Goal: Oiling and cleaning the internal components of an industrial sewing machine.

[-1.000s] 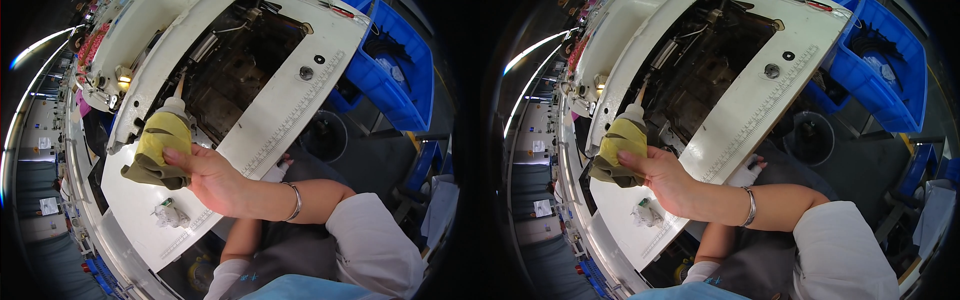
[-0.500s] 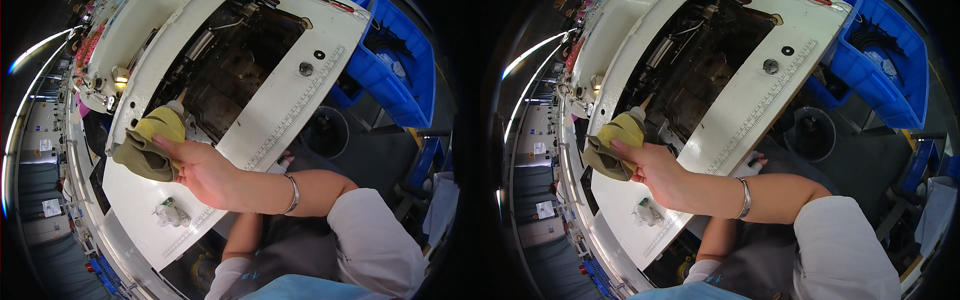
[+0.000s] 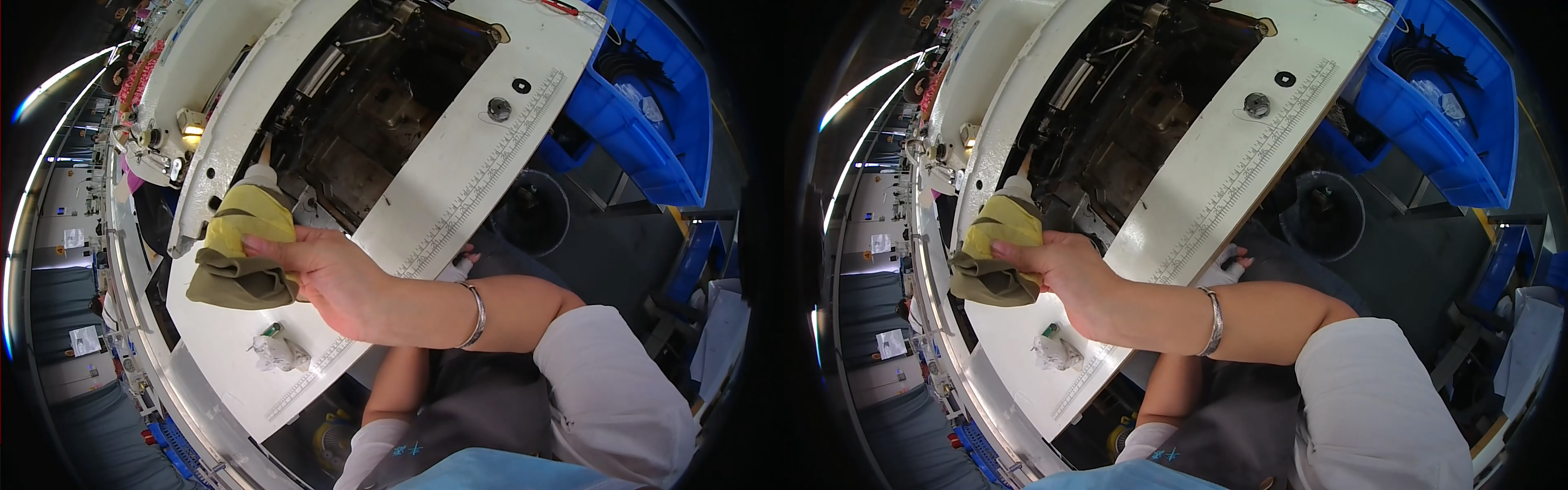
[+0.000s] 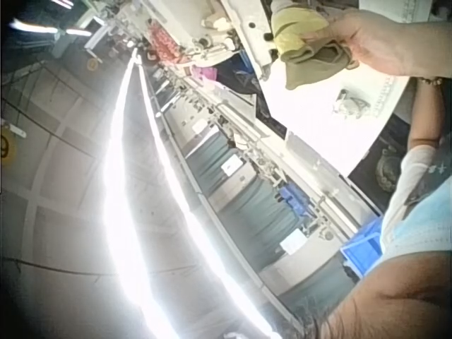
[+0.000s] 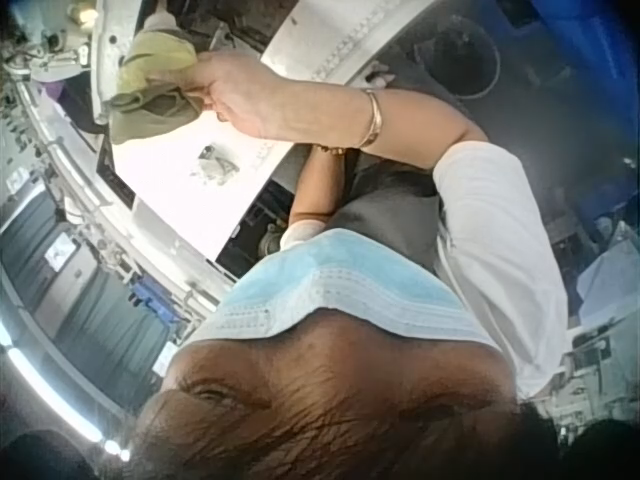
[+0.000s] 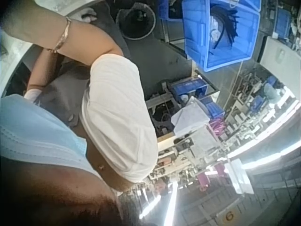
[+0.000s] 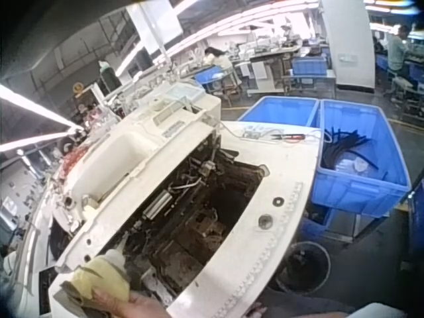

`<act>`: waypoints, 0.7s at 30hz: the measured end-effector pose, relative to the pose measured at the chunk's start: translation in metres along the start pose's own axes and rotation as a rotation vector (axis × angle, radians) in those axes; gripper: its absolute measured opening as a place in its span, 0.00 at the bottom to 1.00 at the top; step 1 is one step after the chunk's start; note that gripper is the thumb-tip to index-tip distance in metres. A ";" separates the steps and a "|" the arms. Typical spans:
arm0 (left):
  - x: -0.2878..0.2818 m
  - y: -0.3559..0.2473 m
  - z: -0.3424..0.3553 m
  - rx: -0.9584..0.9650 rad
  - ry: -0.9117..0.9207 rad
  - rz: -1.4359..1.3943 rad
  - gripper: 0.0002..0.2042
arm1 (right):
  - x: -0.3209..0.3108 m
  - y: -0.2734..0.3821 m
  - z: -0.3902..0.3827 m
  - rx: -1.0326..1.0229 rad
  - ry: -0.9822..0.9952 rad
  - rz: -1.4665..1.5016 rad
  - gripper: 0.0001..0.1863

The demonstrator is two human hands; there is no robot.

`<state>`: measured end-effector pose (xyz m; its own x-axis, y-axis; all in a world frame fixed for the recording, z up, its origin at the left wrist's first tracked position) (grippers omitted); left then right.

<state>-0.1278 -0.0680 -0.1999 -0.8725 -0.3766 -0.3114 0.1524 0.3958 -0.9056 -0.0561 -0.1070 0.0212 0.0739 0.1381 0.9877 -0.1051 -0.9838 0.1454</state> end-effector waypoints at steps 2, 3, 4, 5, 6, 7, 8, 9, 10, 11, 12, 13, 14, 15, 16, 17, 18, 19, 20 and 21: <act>0.003 0.000 0.002 -0.002 0.003 -0.015 0.12 | -0.001 0.002 0.000 -0.009 0.004 -0.006 0.17; 0.005 0.000 0.003 -0.003 0.004 -0.022 0.12 | -0.002 0.002 0.000 -0.016 0.010 -0.011 0.17; 0.006 -0.001 0.005 -0.004 0.005 -0.029 0.12 | -0.002 0.002 0.001 -0.017 0.009 -0.012 0.17; 0.003 -0.002 0.010 -0.004 0.006 -0.036 0.12 | -0.003 0.002 0.001 -0.027 0.009 -0.007 0.17; 0.003 -0.003 0.012 -0.005 0.006 -0.042 0.12 | -0.003 0.003 0.001 -0.037 0.011 -0.003 0.17; 0.005 -0.003 0.013 -0.005 0.007 -0.049 0.12 | -0.004 0.003 0.001 -0.038 0.011 -0.003 0.17; 0.005 -0.003 0.014 -0.005 0.007 -0.055 0.12 | -0.005 0.003 0.001 -0.041 0.007 -0.001 0.17; 0.006 -0.004 0.016 -0.006 0.007 -0.062 0.12 | -0.005 0.002 0.001 -0.043 0.004 0.001 0.17; 0.006 -0.004 0.016 -0.007 0.008 -0.069 0.12 | -0.005 0.002 0.001 -0.043 0.003 0.000 0.17; 0.006 -0.004 0.018 -0.008 0.008 -0.076 0.12 | -0.006 0.002 -0.001 -0.043 -0.005 0.002 0.17; 0.012 -0.005 0.015 -0.009 0.008 -0.084 0.12 | -0.007 0.002 -0.001 -0.042 -0.013 0.003 0.17; 0.011 -0.004 0.018 -0.010 0.007 -0.091 0.12 | -0.008 0.001 -0.002 -0.041 -0.013 0.002 0.17; 0.012 -0.004 0.020 -0.011 0.007 -0.098 0.12 | -0.010 0.001 -0.002 -0.051 -0.024 -0.008 0.17; 0.012 -0.004 0.021 -0.012 0.006 -0.105 0.12 | -0.011 0.001 -0.003 -0.061 -0.035 -0.019 0.16; 0.013 -0.004 0.024 -0.013 0.006 -0.113 0.12 | -0.012 0.001 -0.004 -0.060 -0.035 -0.020 0.16; 0.013 -0.004 0.027 -0.014 0.006 -0.120 0.12 | -0.012 0.002 -0.005 -0.070 -0.028 -0.006 0.16; 0.014 -0.004 0.027 -0.015 0.007 -0.127 0.12 | -0.013 0.003 -0.006 -0.081 -0.021 0.008 0.17; 0.014 -0.005 0.027 -0.015 0.008 -0.128 0.12 | -0.014 0.004 -0.007 -0.082 -0.022 0.008 0.17; 0.016 -0.003 0.028 -0.044 0.023 -0.183 0.12 | -0.016 0.004 -0.007 -0.089 -0.029 0.019 0.17; 0.017 -0.001 0.027 -0.072 0.035 -0.238 0.12 | -0.016 0.005 -0.007 -0.094 -0.034 0.030 0.17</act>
Point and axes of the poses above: each hand's wrist, its own z-axis towards the middle knuckle, its own x-axis out of the palm, y = z × x, the point moved 7 cm from there along z, towards the middle knuckle, and after that the axes turned 4 degrees about x, right-handed, at the moved point
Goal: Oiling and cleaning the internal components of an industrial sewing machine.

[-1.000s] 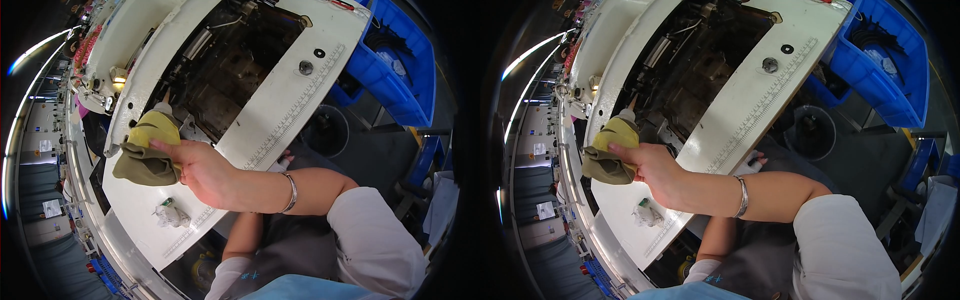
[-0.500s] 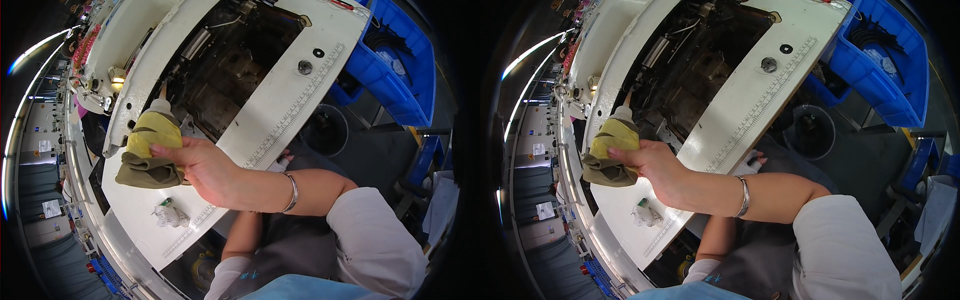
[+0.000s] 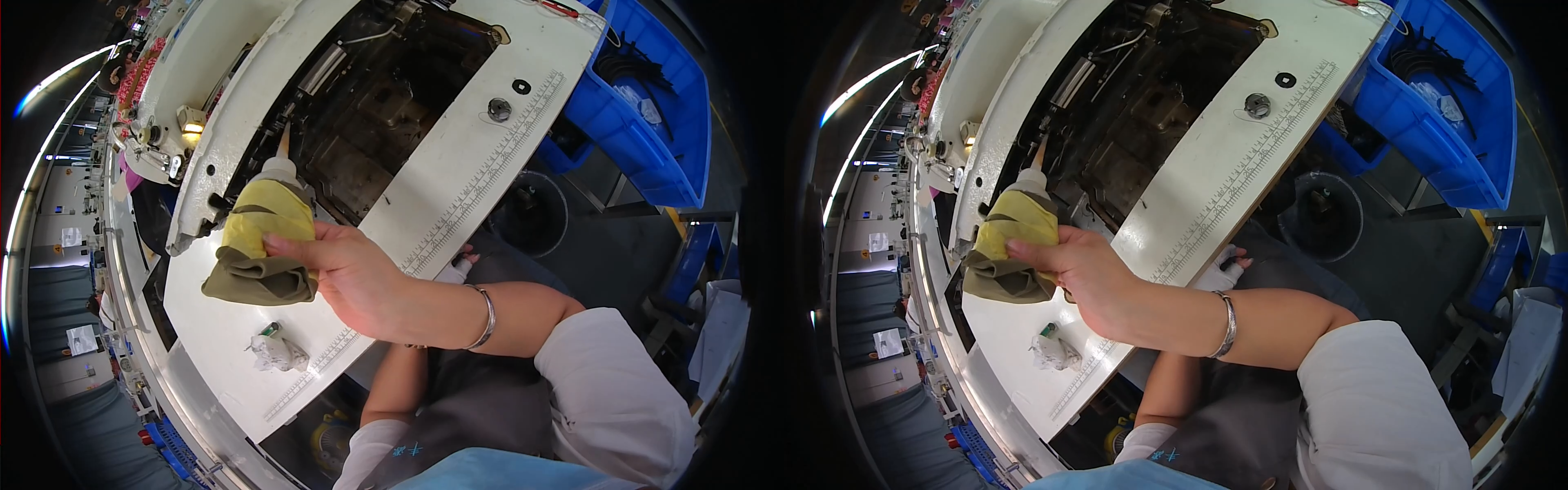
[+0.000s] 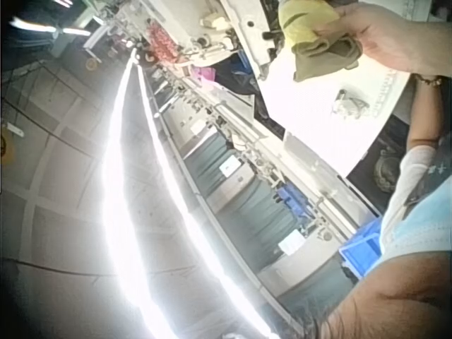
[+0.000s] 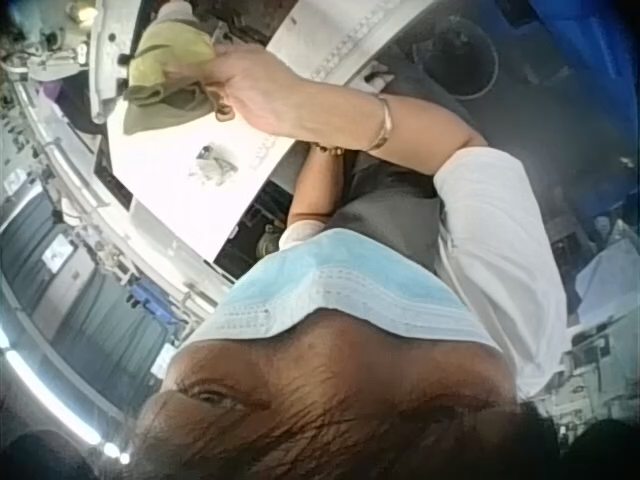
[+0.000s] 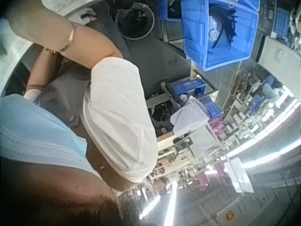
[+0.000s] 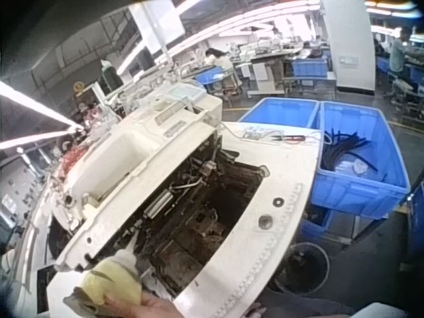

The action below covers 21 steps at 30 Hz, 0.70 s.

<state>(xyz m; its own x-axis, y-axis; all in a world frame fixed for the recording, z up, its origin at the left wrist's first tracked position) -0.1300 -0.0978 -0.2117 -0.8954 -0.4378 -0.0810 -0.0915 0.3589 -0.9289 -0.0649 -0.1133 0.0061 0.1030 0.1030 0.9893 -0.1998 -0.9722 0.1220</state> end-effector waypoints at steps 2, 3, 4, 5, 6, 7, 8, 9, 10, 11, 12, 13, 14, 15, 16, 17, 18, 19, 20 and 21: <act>-0.001 0.000 -0.001 0.008 -0.001 -0.048 0.13 | 0.001 0.004 -0.002 -0.006 0.004 0.006 0.17; 0.000 -0.001 -0.002 0.015 0.002 -0.095 0.14 | 0.001 0.007 -0.003 -0.016 0.006 0.012 0.17; 0.000 -0.002 -0.003 0.016 0.002 -0.096 0.14 | 0.001 0.009 -0.003 -0.016 0.006 0.011 0.17; 0.001 -0.003 -0.004 0.004 0.024 -0.179 0.15 | -0.001 0.012 -0.002 -0.038 0.007 0.017 0.16; 0.002 -0.005 -0.007 -0.010 0.047 -0.262 0.15 | -0.002 0.015 -0.001 -0.061 0.007 0.023 0.16; 0.003 -0.008 -0.009 -0.023 0.070 -0.346 0.15 | -0.004 0.017 0.000 -0.062 0.005 0.022 0.16; 0.004 -0.012 -0.011 -0.037 0.093 -0.430 0.16 | -0.005 0.020 0.000 -0.076 0.001 0.021 0.15; 0.004 -0.017 -0.014 -0.051 0.113 -0.510 0.16 | -0.005 0.022 0.000 -0.087 0.000 0.024 0.14; 0.004 -0.022 -0.016 -0.065 0.133 -0.591 0.16 | -0.005 0.024 0.000 -0.087 0.000 0.025 0.14; 0.004 -0.025 -0.018 -0.080 0.154 -0.672 0.16 | -0.005 0.026 0.000 -0.087 0.004 0.035 0.14; 0.004 -0.027 -0.019 -0.093 0.175 -0.755 0.17 | -0.005 0.026 -0.001 -0.086 0.006 0.041 0.14; 0.003 -0.026 -0.020 -0.093 0.176 -0.756 0.17 | -0.005 0.026 -0.001 -0.086 0.006 0.041 0.14; 0.004 -0.024 -0.020 -0.102 0.211 -0.811 0.17 | -0.006 0.027 -0.001 -0.091 -0.001 0.040 0.14; 0.005 -0.023 -0.020 -0.110 0.244 -0.867 0.18 | -0.006 0.027 -0.001 -0.094 -0.008 0.040 0.14; 0.004 -0.021 -0.020 -0.111 0.244 -0.867 0.18 | -0.009 0.027 0.000 -0.093 -0.008 0.041 0.14; 0.004 -0.018 -0.020 -0.124 0.257 -0.866 0.18 | -0.011 0.026 0.001 -0.084 0.002 0.000 0.16; 0.005 -0.016 -0.020 -0.136 0.272 -0.866 0.17 | -0.013 0.026 0.002 -0.076 0.012 -0.041 0.17; 0.003 -0.009 -0.018 -0.138 0.272 -0.866 0.17 | -0.013 0.026 0.002 -0.077 0.011 -0.041 0.17; 0.002 -0.002 -0.017 -0.092 0.323 -0.766 0.19 | -0.013 0.026 0.003 -0.077 0.017 -0.036 0.18; 0.004 -0.005 -0.016 -0.050 0.376 -0.665 0.20 | -0.014 0.027 0.004 -0.081 0.020 -0.032 0.18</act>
Point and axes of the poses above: each hand's wrist, its own z-axis towards the middle knuckle, its own x-axis out of the palm, y = z × x, the point moved 7 cm from there along z, towards the middle knuckle, and after that the axes turned 4 degrees about x, right-handed, at the moved point
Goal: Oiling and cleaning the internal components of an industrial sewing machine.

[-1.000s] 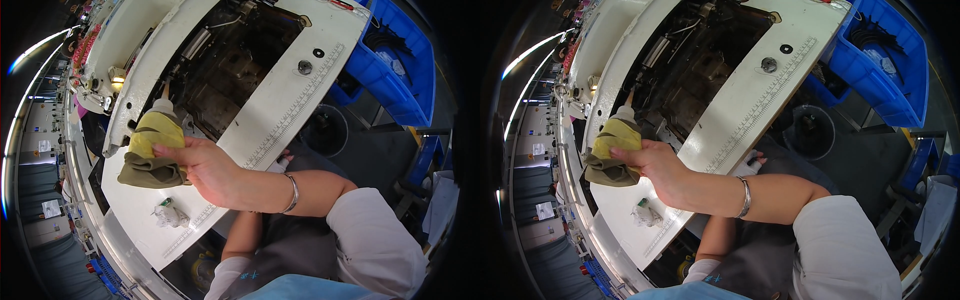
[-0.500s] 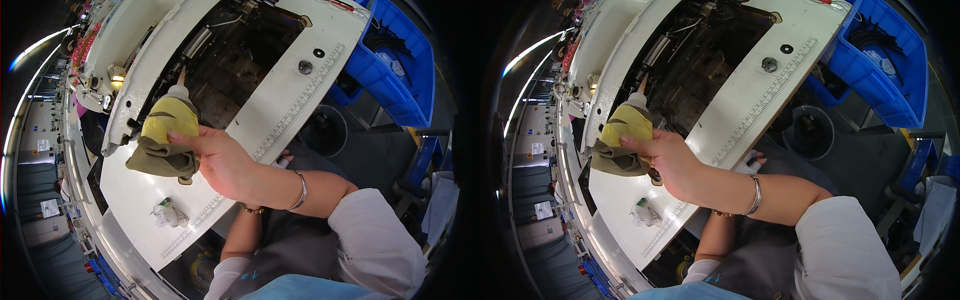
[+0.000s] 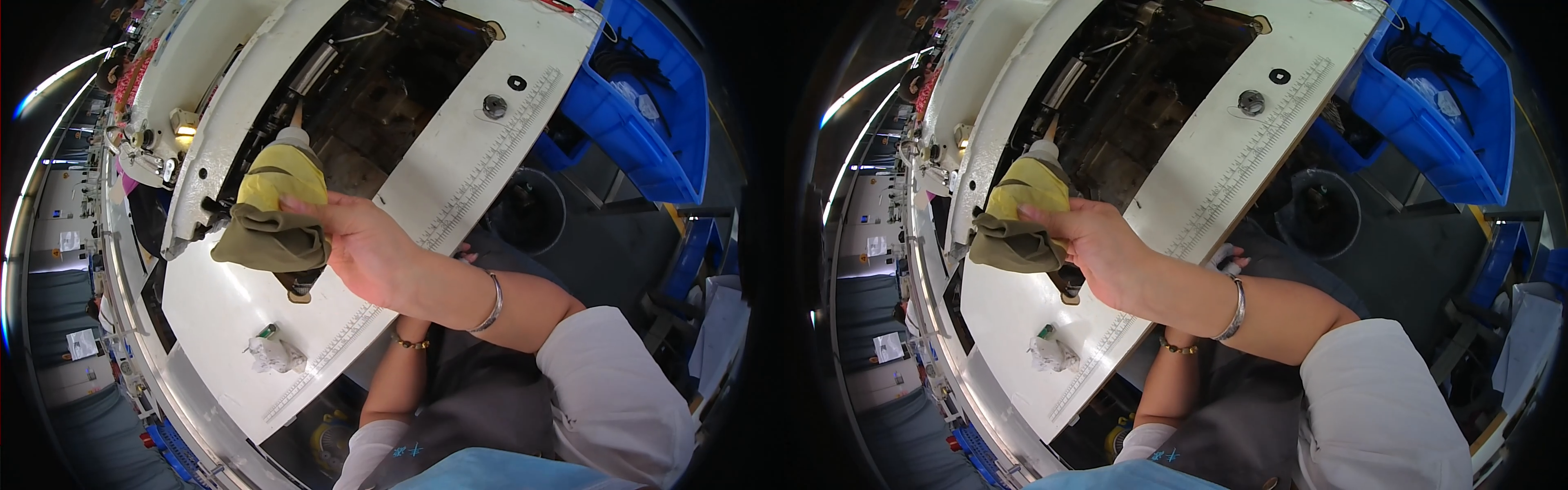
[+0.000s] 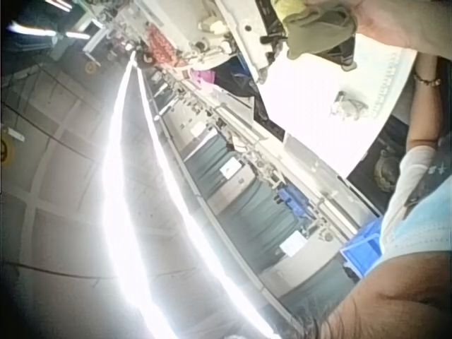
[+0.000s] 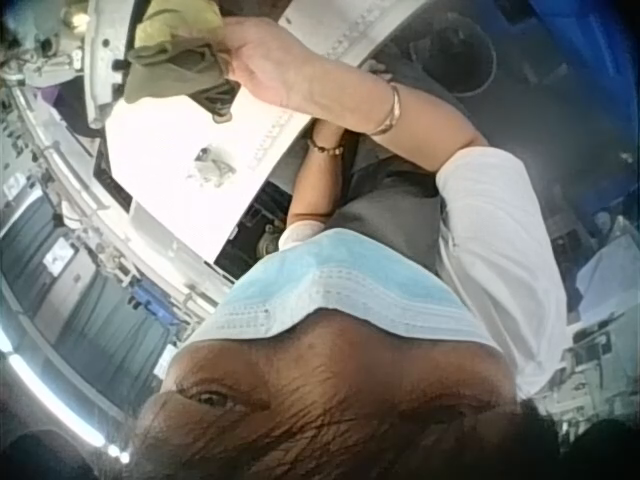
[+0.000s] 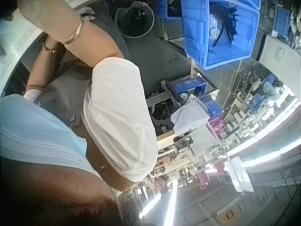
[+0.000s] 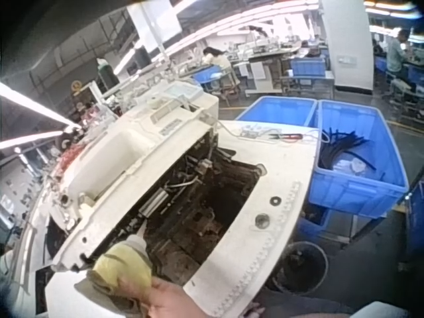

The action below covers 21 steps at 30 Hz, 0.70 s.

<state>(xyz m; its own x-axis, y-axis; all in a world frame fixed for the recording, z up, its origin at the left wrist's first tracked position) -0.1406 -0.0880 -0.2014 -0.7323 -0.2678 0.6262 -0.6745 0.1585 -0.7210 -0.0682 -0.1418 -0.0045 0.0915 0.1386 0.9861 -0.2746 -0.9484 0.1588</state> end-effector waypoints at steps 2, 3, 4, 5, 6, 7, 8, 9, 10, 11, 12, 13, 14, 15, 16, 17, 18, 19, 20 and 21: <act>0.000 0.002 0.002 -0.023 -0.040 -0.102 0.19 | -0.004 0.003 0.004 0.004 -0.020 0.005 0.16; 0.002 0.002 0.003 -0.044 -0.081 -0.204 0.17 | -0.007 0.004 0.005 0.010 -0.038 0.009 0.15; 0.006 0.002 0.004 -0.053 -0.081 -0.206 0.17 | -0.008 0.007 0.006 0.006 -0.045 0.013 0.15; 0.006 -0.003 0.006 0.023 -0.088 0.074 0.17 | -0.009 0.010 0.006 0.021 -0.058 -0.024 0.15; 0.006 -0.009 0.005 0.102 -0.098 0.355 0.16 | -0.009 0.010 0.007 0.041 -0.067 -0.059 0.15; 0.000 -0.004 0.007 0.094 -0.101 0.353 0.16 | -0.009 0.011 0.008 0.042 -0.072 -0.053 0.15; -0.009 0.004 0.010 0.093 -0.078 0.418 0.15 | -0.009 0.012 0.010 0.036 -0.077 -0.076 0.16; -0.010 0.006 0.014 0.089 -0.050 0.480 0.15 | -0.011 0.015 0.011 0.027 -0.085 -0.100 0.16; -0.012 0.007 0.014 0.080 -0.050 0.476 0.15 | -0.013 0.017 0.012 0.026 -0.094 -0.094 0.16; -0.019 0.012 0.013 -0.018 -0.087 0.352 0.15 | -0.013 0.020 0.012 -0.001 -0.089 -0.097 0.16; -0.020 0.015 0.013 -0.115 -0.122 0.228 0.15 | -0.015 0.024 0.012 -0.030 -0.085 -0.101 0.16; -0.017 0.014 0.013 -0.122 -0.121 0.226 0.15 | -0.016 0.025 0.011 -0.032 -0.091 -0.098 0.16; -0.013 0.008 0.014 -0.081 -0.102 0.421 0.15 | -0.018 0.027 0.010 -0.053 -0.098 -0.106 0.16; -0.007 0.001 0.014 -0.038 -0.083 0.617 0.15 | -0.019 0.029 0.010 -0.073 -0.102 -0.114 0.15; -0.004 -0.001 0.013 -0.042 -0.082 0.616 0.15 | -0.020 0.030 0.009 -0.074 -0.106 -0.111 0.15; 0.002 -0.007 0.012 0.006 -0.056 0.659 0.15 | -0.021 0.031 0.009 -0.080 -0.107 -0.106 0.15; 0.006 -0.011 0.011 0.056 -0.032 0.702 0.15 | -0.020 0.032 0.008 -0.085 -0.107 -0.101 0.14; 0.005 -0.010 0.010 0.053 -0.031 0.701 0.15 | -0.020 0.032 0.008 -0.085 -0.108 -0.099 0.14; 0.004 -0.012 0.010 0.099 -0.031 0.761 0.16 | -0.019 0.034 0.008 -0.095 -0.114 -0.097 0.14; 0.003 -0.014 0.009 0.146 -0.033 0.821 0.16 | -0.019 0.035 0.008 -0.102 -0.118 -0.094 0.14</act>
<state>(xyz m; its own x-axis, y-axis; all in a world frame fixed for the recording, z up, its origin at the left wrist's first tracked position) -0.1323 -0.0999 -0.1925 -0.9813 -0.1485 -0.1224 0.0929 0.1915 -0.9771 -0.0719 -0.1799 -0.0184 0.2313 0.1856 0.9550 -0.3543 -0.8981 0.2604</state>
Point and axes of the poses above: each hand's wrist, its own z-axis towards the middle knuckle, its own x-axis out of the palm, y = z × x, the point moved 7 cm from there along z, towards the middle knuckle, and after that the axes turned 4 degrees about x, right-handed, at the moved point
